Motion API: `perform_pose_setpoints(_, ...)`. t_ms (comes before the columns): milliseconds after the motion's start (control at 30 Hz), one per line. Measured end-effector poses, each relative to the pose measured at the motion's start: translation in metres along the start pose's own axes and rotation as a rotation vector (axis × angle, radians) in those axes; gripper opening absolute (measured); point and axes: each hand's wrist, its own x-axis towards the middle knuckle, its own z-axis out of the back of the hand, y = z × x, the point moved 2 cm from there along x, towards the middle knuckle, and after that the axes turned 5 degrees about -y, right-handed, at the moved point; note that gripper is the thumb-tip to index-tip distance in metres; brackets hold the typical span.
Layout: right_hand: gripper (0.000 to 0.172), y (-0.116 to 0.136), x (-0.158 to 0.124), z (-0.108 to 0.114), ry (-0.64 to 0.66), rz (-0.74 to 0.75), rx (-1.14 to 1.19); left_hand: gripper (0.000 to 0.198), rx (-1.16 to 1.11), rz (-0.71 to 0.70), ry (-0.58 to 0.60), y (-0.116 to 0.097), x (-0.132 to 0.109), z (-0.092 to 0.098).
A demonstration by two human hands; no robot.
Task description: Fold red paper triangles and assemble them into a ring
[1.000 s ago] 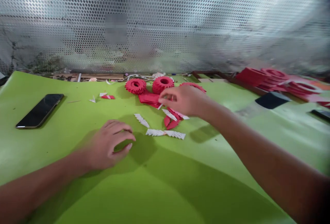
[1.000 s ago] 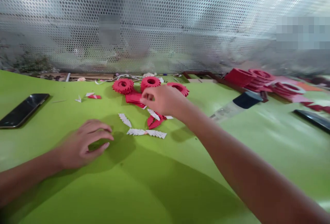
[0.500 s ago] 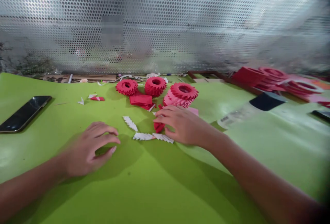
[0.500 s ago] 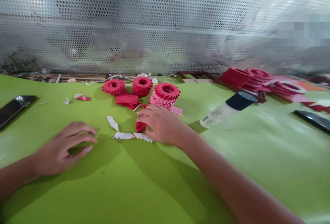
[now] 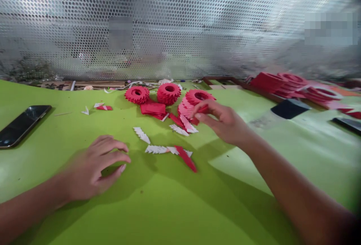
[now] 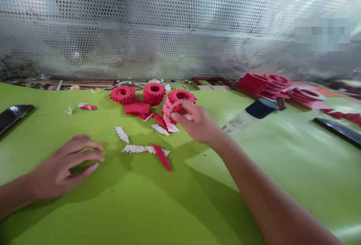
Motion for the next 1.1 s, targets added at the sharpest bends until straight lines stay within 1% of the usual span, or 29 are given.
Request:
perform_pose_setpoints(67, 0.016, -0.003, 0.002, 0.001, 0.014, -0.083, -0.070, 0.019, -0.005, -0.002, -0.004, 0.000, 0.001, 0.000)
perform_pose_setpoints(133, 0.016, -0.005, 0.002, -0.003, 0.043, -0.139, -0.205, 0.019, -0.009, -0.004, 0.006, 0.000, 0.001, 0.000)
perform_pose_setpoints(233, 0.029, -0.006, 0.002, -0.016, 0.109, -0.186, -0.466, 0.019, -0.006, -0.002, 0.018, 0.001, 0.000, -0.001)
perform_pose_setpoints(300, 0.037, -0.006, 0.001, -0.026, 0.157, -0.183, -0.604, 0.019, -0.001, -0.005, 0.028, 0.002, -0.001, -0.001)
perform_pose_setpoints(333, 0.038, -0.005, 0.000, -0.030, 0.181, -0.169, -0.646, 0.020, -0.002, -0.005, 0.033, 0.002, -0.001, -0.001)
perform_pose_setpoints(433, 0.037, -0.002, -0.001, -0.035, 0.236, -0.114, -0.635, 0.020, -0.012, -0.001, 0.042, 0.004, -0.003, -0.001)
perform_pose_setpoints(533, 0.038, -0.003, -0.002, -0.030, 0.275, -0.094, -0.584, 0.020, -0.017, 0.009, 0.052, 0.005, -0.003, -0.002)
perform_pose_setpoints(667, 0.039, -0.008, 0.000, -0.015, 0.266, -0.122, -0.582, 0.020, -0.016, 0.019, 0.062, 0.005, -0.004, -0.002)
perform_pose_setpoints(800, 0.033, -0.009, 0.000, -0.007, 0.176, -0.181, -0.646, 0.020, -0.015, 0.028, 0.061, 0.004, -0.003, -0.001)
perform_pose_setpoints(867, 0.033, -0.002, -0.001, -0.011, 0.151, -0.159, -0.568, 0.020, -0.020, 0.032, 0.049, 0.004, -0.002, -0.001)
perform_pose_setpoints(967, 0.033, 0.010, -0.004, -0.026, 0.195, -0.113, -0.414, 0.020, -0.032, 0.035, 0.032, 0.003, 0.000, -0.001)
perform_pose_setpoints(1033, 0.039, 0.017, -0.006, -0.037, 0.211, -0.134, -0.444, 0.020, -0.034, 0.032, 0.028, 0.003, 0.000, -0.001)
perform_pose_setpoints(1100, 0.047, 0.021, -0.006, -0.047, 0.205, -0.144, -0.536, 0.020, -0.032, 0.028, 0.031, 0.003, 0.000, -0.001)
